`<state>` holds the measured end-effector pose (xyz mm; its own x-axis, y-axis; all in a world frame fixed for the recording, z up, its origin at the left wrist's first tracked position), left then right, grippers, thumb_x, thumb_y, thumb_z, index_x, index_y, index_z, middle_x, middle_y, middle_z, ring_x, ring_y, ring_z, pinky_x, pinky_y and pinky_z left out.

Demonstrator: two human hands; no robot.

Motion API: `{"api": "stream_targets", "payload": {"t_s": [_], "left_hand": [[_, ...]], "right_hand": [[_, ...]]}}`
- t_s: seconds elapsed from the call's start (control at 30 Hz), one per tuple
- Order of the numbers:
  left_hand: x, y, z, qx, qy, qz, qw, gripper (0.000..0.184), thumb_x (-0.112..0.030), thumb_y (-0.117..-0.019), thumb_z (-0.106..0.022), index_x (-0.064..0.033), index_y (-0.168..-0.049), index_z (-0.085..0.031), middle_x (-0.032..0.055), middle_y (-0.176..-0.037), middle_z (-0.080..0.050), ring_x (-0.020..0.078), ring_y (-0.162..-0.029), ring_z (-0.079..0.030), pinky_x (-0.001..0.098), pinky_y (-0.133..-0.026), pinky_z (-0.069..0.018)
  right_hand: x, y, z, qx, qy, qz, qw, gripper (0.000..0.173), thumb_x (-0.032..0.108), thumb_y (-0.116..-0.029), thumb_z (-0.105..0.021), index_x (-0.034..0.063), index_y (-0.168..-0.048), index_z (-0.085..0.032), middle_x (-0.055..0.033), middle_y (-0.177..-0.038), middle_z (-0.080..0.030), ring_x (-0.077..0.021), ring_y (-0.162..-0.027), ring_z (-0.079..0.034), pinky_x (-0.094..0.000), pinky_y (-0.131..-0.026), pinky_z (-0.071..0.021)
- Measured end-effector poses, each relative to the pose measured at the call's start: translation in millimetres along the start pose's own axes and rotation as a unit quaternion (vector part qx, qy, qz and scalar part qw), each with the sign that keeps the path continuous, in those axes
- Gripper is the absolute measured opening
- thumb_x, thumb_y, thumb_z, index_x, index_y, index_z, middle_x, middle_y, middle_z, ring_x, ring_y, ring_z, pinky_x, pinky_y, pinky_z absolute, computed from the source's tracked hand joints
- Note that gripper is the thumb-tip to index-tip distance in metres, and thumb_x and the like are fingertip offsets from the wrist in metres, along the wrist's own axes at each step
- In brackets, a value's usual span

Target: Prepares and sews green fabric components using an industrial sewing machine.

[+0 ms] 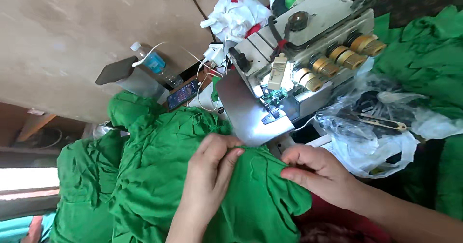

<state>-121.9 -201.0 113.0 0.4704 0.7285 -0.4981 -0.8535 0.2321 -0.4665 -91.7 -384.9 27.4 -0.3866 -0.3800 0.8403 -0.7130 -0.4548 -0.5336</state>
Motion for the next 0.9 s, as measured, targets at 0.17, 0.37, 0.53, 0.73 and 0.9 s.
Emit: {"api": "stream_targets", "payload": {"t_s": [0.17,0.37,0.53,0.73,0.9], "left_hand": [[0.2,-44.3,-30.6,-0.065,-0.111,-0.053,0.990,0.019,-0.018,-0.0913,-0.073,0.0008,-0.088,-0.076,0.0128,-0.084,-0.073,0.0177,-0.081,-0.070,0.0278,-0.078,-0.0548],[45.5,-44.3,-80.0,0.029,-0.052,0.037,0.998,0.016,-0.021,-0.0980,-0.064,-0.0107,-0.100,-0.076,0.0013,-0.095,-0.073,0.0080,-0.091,-0.068,0.0250,-0.084,-0.0552],[40.2,-43.8,-77.2,0.045,-0.048,0.033,0.997,0.018,-0.020,-0.1005,-0.060,-0.0083,-0.101,-0.074,0.0026,-0.096,-0.071,0.0064,-0.092,-0.066,0.0196,-0.086,-0.0525],[7.9,-45.1,-63.7,-0.017,-0.012,-0.021,1.000,0.020,-0.023,-0.1017,-0.062,-0.0057,-0.098,-0.072,0.0017,-0.092,-0.069,0.0001,-0.090,-0.062,0.0119,-0.084,-0.0489],[18.1,-44.7,-66.7,0.012,-0.079,-0.014,0.997,0.021,-0.025,-0.1009,-0.062,-0.0096,-0.096,-0.075,0.0006,-0.090,-0.071,0.0031,-0.087,-0.064,0.0155,-0.081,-0.0505]], "right_hand": [[-20.6,5.6,29.2,-0.089,0.015,-0.064,0.994,0.018,0.015,-0.1004,-0.062,0.0101,-0.114,-0.052,0.0105,-0.088,-0.068,0.0057,-0.078,-0.064,-0.0130,-0.072,-0.0552],[-27.8,18.0,35.6,-0.026,0.213,-0.031,0.976,0.022,0.012,-0.1024,-0.052,0.0093,-0.103,-0.074,-0.0051,-0.104,-0.071,-0.0021,-0.103,-0.065,-0.0133,-0.090,-0.0515],[-16.1,8.4,31.8,0.030,0.264,-0.024,0.964,0.036,0.006,-0.0981,-0.048,0.0091,-0.125,-0.072,-0.0124,-0.119,-0.067,-0.0085,-0.108,-0.063,-0.0140,-0.089,-0.0502],[16.4,-0.6,69.3,0.057,0.217,-0.001,0.975,0.028,0.011,-0.1021,-0.050,0.0132,-0.118,-0.073,-0.0034,-0.115,-0.068,0.0030,-0.100,-0.061,-0.0095,-0.086,-0.0488],[-16.9,7.5,57.5,0.006,0.088,-0.112,0.990,0.014,0.016,-0.0984,-0.065,0.0073,-0.109,-0.062,0.0043,-0.096,-0.066,0.0097,-0.064,-0.054,-0.0071,-0.057,-0.0483]]}}
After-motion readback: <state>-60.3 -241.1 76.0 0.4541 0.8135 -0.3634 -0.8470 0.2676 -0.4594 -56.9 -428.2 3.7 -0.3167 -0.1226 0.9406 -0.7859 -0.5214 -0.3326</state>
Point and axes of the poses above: each hand's wrist, its own y-axis away from the middle knuckle, its own z-axis out of the back of the hand, x = y × z, the point moved 6 cm from there along -y, towards the middle knuckle
